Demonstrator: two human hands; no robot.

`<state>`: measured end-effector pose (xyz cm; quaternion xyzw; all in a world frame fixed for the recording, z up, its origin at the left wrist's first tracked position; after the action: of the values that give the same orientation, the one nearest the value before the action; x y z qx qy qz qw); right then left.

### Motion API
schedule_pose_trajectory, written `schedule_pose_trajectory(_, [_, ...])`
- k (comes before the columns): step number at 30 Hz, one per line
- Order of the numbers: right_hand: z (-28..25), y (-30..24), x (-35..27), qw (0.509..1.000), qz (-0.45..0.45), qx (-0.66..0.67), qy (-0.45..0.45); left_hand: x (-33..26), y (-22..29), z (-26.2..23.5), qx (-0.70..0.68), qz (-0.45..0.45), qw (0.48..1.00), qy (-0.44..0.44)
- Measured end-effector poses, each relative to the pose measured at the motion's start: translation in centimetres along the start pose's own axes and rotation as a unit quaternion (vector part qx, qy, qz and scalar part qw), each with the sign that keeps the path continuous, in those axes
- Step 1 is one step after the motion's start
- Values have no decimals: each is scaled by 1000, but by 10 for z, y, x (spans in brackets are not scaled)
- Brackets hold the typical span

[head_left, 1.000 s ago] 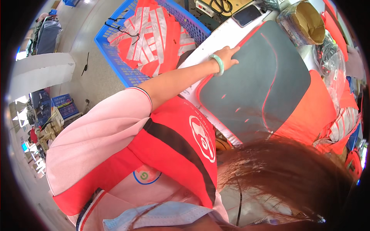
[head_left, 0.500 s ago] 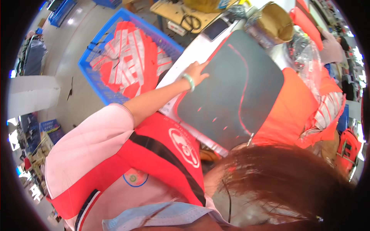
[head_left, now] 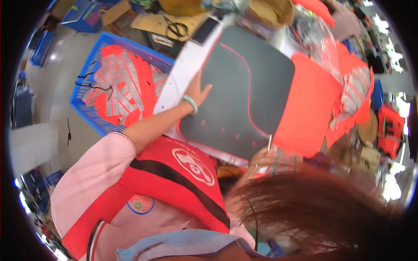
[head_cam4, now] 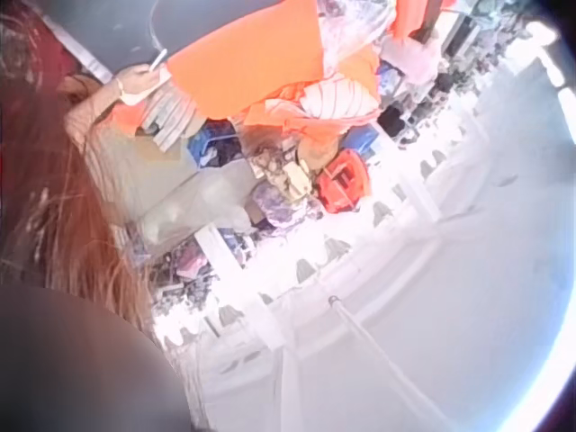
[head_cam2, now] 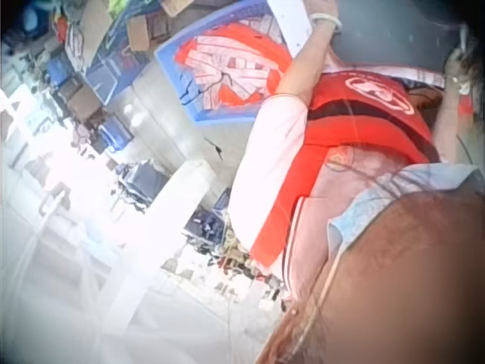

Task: Marking outlines on red fabric using a template and chalk.

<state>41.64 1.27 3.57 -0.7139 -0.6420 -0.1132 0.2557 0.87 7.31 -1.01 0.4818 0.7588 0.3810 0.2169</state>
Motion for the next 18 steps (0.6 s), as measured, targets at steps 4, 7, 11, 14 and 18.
schedule_pose_trajectory(4, [18, 14, -4, 996, 29, 82, 16, 4, 9, -8, 18, -6, 1000, 1])
schedule_pose_trajectory(7, [10, 10, -4, 996, 60, 64, 14, 5, 9, -7, 21, -22, 999, -9])
schedule_pose_trajectory(11, [16, 22, -8, 994, 91, 60, -4, 4, 5, 0, 0, -41, 999, -32])
schedule_pose_trajectory(14, [15, 23, -9, 994, 81, 73, 2, 2, 0, 0, -6, -49, 998, -28])
schedule_pose_trajectory(18, [15, 24, -9, 995, 71, 72, 5, 5, -3, 4, -13, -50, 998, -45])
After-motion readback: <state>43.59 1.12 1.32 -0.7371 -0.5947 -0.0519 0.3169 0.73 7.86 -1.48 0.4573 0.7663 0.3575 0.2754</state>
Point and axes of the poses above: each hand's wrist, its own x-axis towards the middle knuckle, its own z-axis out of the palm, y = z × x, the point moved 9 cm from there along x, towards the middle knuckle, and after that the axes turned 5 degrees about -z, right-handed, at the moved point
